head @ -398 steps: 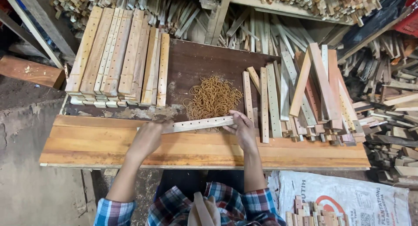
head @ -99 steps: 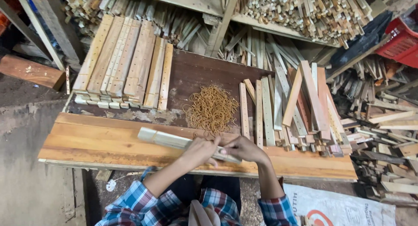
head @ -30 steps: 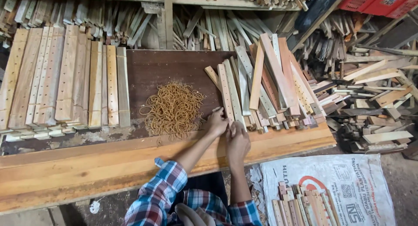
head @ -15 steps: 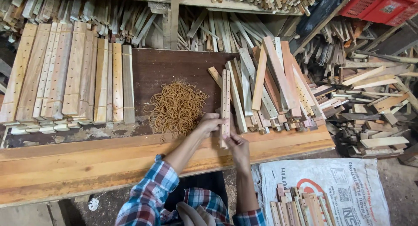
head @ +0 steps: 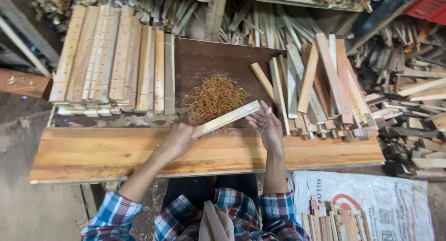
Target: Placing rubber bands onto individual wooden slats at a workbench
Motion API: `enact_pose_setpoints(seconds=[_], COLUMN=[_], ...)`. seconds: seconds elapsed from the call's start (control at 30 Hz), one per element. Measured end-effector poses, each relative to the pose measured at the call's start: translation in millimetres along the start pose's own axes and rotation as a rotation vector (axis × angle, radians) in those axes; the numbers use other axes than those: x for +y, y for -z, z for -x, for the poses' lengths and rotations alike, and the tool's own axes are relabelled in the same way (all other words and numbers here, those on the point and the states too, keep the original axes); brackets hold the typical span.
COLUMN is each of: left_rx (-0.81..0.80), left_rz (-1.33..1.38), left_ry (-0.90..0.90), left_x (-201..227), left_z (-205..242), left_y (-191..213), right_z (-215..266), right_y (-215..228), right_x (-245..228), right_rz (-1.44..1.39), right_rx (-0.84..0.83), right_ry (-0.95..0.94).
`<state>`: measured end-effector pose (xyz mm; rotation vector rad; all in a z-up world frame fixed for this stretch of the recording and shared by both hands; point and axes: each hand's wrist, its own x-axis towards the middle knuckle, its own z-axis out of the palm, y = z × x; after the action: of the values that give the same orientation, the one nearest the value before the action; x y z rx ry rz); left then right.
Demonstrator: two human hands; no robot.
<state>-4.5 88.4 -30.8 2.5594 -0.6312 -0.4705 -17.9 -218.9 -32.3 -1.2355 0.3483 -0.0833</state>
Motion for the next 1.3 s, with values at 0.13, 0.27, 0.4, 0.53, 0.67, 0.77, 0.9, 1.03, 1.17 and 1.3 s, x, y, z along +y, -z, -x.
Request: enact_pose_setpoints(seconds=[0.13,0.27,0.4,0.53,0.67,0.77,0.9,1.03,1.17,1.3], left_rx=[-0.029,-0.057,-0.064,-0.075,-0.088,-0.100,-0.095,-0.084,-0.066,0.026], left_rz=[-0.032,-0.014,-0.009,-0.003,0.016,0.014,0.045,-0.037,-0.127,-0.092], left_ry=[0.007,0.038,0.035,0.047,0.073,0.086,0.074,0.062,0.038,0.002], left_x=[2.6,9.3,3.1,-0.1,2.5,1.7,-0.8,-18.6,16.4,68.0], left_z=[26.9,36.2,34.0,31.1,33.1,31.7,33.6,20.6,20.6,-14.0], left_y=[36.7,43.9,35.8,34.7,34.9,35.5,29.6,7.2,22.5,-3.5], right_z=[-22.6,-33.1,-36.4,-36.3,-39.5,-42.5,-38.2,-37.1,-33.1,-18.1], right_y=[-7.1,0.1,6.9,3.8,7.7,10.9,10.1,11.9,14.6,4.9], right_x=[42.6,55.5,58.2,54.6,58.9,61.6,56.6,57.0,52.4,47.7], right_rz=[-0.075,-0.029,-0.027,-0.013,-0.035,-0.037,-0.022,0.003,0.030,0.029], right_rx=[0.074,0.106,0.118,0.111,0.106,0.093,0.081,0.068,0.055,0.078], right_ry=[-0.037,-0.016,-0.018,-0.029,-0.034,-0.031,-0.027,-0.024,-0.032,-0.007])
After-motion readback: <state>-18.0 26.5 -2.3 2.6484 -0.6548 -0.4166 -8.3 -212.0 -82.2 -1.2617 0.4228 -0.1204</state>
